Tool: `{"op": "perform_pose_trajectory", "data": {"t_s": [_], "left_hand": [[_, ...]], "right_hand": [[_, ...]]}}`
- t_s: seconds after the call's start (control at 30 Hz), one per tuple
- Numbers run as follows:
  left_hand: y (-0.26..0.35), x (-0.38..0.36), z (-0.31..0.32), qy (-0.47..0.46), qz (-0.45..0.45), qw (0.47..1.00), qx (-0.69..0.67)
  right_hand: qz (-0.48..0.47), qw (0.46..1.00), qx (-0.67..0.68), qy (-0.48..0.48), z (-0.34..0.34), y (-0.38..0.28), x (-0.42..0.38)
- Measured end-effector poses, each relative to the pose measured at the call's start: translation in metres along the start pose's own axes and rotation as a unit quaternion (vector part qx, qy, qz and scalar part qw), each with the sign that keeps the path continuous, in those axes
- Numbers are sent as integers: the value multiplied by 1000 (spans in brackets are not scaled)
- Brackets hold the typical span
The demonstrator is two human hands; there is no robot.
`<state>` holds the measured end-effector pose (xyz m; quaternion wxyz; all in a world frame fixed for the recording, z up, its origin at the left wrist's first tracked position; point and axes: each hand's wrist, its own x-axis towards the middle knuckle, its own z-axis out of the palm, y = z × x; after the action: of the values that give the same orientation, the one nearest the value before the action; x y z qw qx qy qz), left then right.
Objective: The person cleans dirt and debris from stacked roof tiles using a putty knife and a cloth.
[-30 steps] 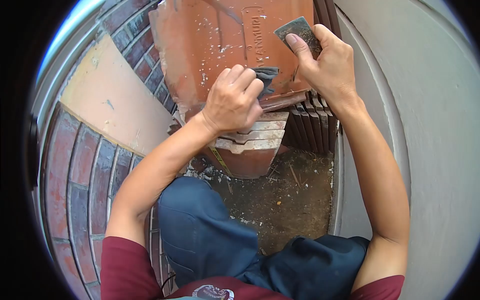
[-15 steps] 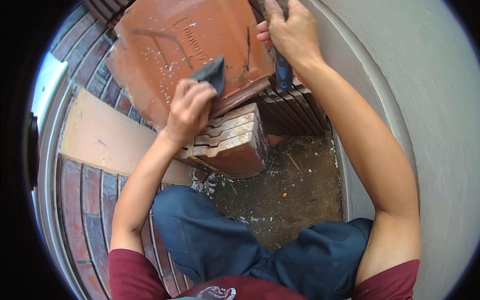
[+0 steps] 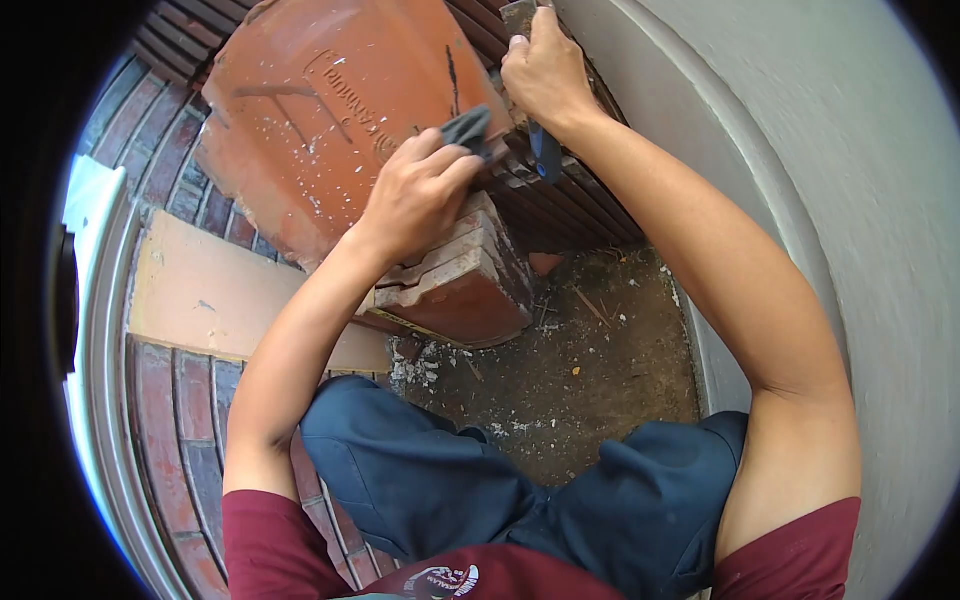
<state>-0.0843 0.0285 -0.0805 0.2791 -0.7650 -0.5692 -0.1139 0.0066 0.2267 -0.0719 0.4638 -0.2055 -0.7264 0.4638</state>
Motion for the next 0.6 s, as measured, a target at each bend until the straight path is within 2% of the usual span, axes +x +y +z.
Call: {"op": "perform_pose_trajectory", "data": {"t_s": [0.07, 0.17, 0.27, 0.33, 0.4, 0.43, 0.5, 0.6], "left_hand": [[4, -15, -10, 3, -17, 1000, -5], [7, -31, -24, -8, -32, 999, 17], [7, -17, -13, 3, -9, 1000, 21], [6, 1, 6, 2, 12, 1000, 23], [6, 22, 21, -71, -9, 997, 38], [7, 29, 22, -112, -22, 992, 53], [9, 26, 16, -97, -18, 994, 51], [14, 2, -9, -129, -45, 989, 55]], "right_hand": [[12, 1000, -8, -8, -6, 0, 0], [-77, 994, -63, 49, -3, 36, 12], [34, 999, 17, 3, -15, 16, 7], [43, 999, 1, 3, -15, 17, 8], [65, 998, 5, -9, -16, 12, 7], [15, 999, -37, 9, -12, 22, 10], [-81, 988, -121, 51, -7, 47, 16], [-60, 995, -80, 17, -12, 39, 7]]}}
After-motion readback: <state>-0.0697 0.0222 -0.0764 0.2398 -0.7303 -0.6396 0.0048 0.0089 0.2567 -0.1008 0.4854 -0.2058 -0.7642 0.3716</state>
